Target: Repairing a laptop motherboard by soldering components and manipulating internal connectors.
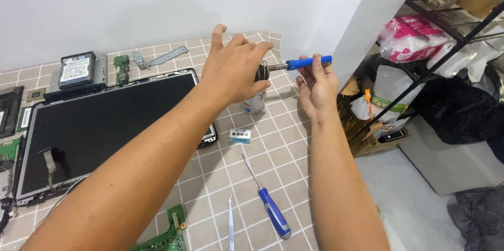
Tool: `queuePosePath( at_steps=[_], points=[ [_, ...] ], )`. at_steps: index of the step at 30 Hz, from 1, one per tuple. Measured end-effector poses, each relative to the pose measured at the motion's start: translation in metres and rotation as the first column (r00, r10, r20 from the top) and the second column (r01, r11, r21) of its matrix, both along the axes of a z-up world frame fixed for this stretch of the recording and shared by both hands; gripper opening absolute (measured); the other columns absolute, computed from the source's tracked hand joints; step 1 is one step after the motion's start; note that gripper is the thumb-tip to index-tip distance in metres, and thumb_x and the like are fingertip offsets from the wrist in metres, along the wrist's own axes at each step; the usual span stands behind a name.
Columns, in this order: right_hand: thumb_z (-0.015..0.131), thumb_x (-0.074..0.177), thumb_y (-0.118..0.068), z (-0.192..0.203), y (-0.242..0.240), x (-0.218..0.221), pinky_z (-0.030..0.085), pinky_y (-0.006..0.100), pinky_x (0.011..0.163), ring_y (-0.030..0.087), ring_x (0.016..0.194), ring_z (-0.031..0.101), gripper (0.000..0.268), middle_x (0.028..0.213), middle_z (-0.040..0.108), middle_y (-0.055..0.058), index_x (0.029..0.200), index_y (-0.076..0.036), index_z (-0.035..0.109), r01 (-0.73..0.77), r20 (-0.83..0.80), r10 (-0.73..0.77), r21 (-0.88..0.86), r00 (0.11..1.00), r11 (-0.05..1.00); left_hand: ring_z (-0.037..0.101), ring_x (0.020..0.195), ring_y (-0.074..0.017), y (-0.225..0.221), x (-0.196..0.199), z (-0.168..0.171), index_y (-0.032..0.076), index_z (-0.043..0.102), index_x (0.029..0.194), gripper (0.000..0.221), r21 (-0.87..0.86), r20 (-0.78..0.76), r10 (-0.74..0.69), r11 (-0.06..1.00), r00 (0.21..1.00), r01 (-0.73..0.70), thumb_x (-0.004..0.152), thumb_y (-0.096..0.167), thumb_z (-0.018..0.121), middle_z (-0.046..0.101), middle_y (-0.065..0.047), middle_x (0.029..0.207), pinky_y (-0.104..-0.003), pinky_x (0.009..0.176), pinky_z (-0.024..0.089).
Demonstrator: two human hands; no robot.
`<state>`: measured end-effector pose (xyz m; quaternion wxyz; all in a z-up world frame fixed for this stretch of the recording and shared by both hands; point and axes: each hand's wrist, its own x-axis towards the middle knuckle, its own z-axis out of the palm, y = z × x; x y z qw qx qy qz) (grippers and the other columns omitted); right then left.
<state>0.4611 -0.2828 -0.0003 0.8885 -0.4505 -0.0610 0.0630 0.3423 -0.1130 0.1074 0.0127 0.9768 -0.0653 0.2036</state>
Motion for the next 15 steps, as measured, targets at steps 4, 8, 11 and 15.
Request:
queuePosePath(
  at_steps=[4,8,11,15],
  points=[
    [0.061,0.093,-0.031,0.002,-0.008,0.001,0.047,0.026,0.081,0.012,0.091,0.066,0.025,0.112,0.070,0.001,0.117,-0.024,0.055,-0.053,0.099,0.047,0.057,0.994,0.997,0.059,0.111,-0.0276,0.006,0.000,0.000,0.013,0.055,0.130,0.073,-0.066,0.036,-0.024,0.997,0.999,0.026,0.067,0.038,0.083,0.072,-0.008,0.097,-0.059,0.105,0.004],
    [0.062,0.093,-0.030,-0.003,-0.018,0.006,0.049,0.027,0.084,0.015,0.095,0.067,0.025,0.116,0.069,0.003,0.116,-0.024,0.055,-0.038,0.120,0.022,0.136,0.993,0.990,0.060,0.111,-0.0291,0.007,-0.003,-0.003,0.012,0.051,0.133,0.080,-0.103,0.061,-0.010,0.995,0.998,0.016,0.064,0.032,0.085,0.072,-0.006,0.093,-0.061,0.103,0.002],
    [0.067,0.089,-0.036,-0.009,-0.027,0.016,0.050,0.028,0.081,0.015,0.087,0.067,0.024,0.109,0.070,0.000,0.106,-0.025,0.054,0.037,0.080,-0.051,0.171,0.995,0.985,0.059,0.111,-0.0298,0.007,-0.002,-0.004,0.011,0.051,0.132,0.080,-0.107,0.082,-0.006,0.994,0.997,0.015,0.063,0.031,0.086,0.072,-0.007,0.093,-0.061,0.102,0.001],
    [0.066,0.088,-0.042,-0.019,-0.036,0.035,0.053,0.024,0.078,0.013,0.081,0.066,0.025,0.106,0.070,0.000,0.102,-0.026,0.052,0.128,0.045,-0.138,0.178,0.989,0.976,0.055,0.116,-0.0299,0.010,0.003,-0.010,0.012,0.045,0.137,0.088,-0.065,0.106,-0.037,0.997,0.994,0.044,0.062,0.034,0.086,0.069,-0.011,0.108,-0.061,0.100,-0.002]
  ],
)
